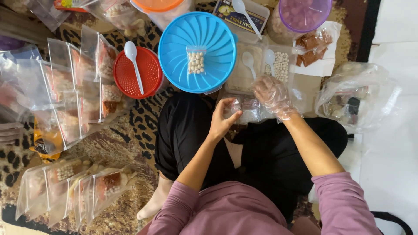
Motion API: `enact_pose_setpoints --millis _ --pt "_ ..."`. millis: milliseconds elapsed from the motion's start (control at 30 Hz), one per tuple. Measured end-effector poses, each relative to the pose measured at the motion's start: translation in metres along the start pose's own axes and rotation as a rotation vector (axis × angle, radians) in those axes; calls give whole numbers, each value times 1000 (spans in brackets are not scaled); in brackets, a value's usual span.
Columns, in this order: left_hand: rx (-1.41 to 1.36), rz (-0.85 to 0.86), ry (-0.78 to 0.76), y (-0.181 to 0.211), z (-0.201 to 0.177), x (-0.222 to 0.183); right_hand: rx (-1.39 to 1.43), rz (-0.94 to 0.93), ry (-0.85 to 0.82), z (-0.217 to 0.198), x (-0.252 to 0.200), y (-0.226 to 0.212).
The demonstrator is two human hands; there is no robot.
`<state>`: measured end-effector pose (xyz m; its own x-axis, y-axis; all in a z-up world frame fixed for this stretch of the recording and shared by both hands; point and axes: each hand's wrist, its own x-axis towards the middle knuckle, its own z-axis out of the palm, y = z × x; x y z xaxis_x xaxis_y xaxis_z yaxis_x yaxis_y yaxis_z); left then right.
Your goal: Packaging small food items like nuts and seeds into individual plastic bags using a spoon and hands while sitting on the floor.
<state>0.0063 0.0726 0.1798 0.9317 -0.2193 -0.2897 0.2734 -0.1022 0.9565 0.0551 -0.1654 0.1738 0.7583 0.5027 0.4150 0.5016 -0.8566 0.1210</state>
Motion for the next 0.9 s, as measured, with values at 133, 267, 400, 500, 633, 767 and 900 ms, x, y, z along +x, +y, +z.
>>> enact_pose_setpoints --millis 133,267,400,500,633,767,900 --pt "4 0 -1 0 1 1 1166 546 -102 24 -7 3" --pt "14 -5 7 -2 2 1 790 555 153 64 -26 -1" --pt "11 -13 1 1 2 2 957 868 166 61 -31 -3" --pt "7 -15 -2 1 2 1 1010 1322 40 37 -18 -3" --pt "6 -24 -2 -1 1 3 1367 1459 182 24 -17 -3" --pt "-2 -24 1 -2 0 2 1493 1449 461 11 -36 -2" --pt "-22 -19 14 -3 -1 3 1387 1433 497 -3 -79 29"
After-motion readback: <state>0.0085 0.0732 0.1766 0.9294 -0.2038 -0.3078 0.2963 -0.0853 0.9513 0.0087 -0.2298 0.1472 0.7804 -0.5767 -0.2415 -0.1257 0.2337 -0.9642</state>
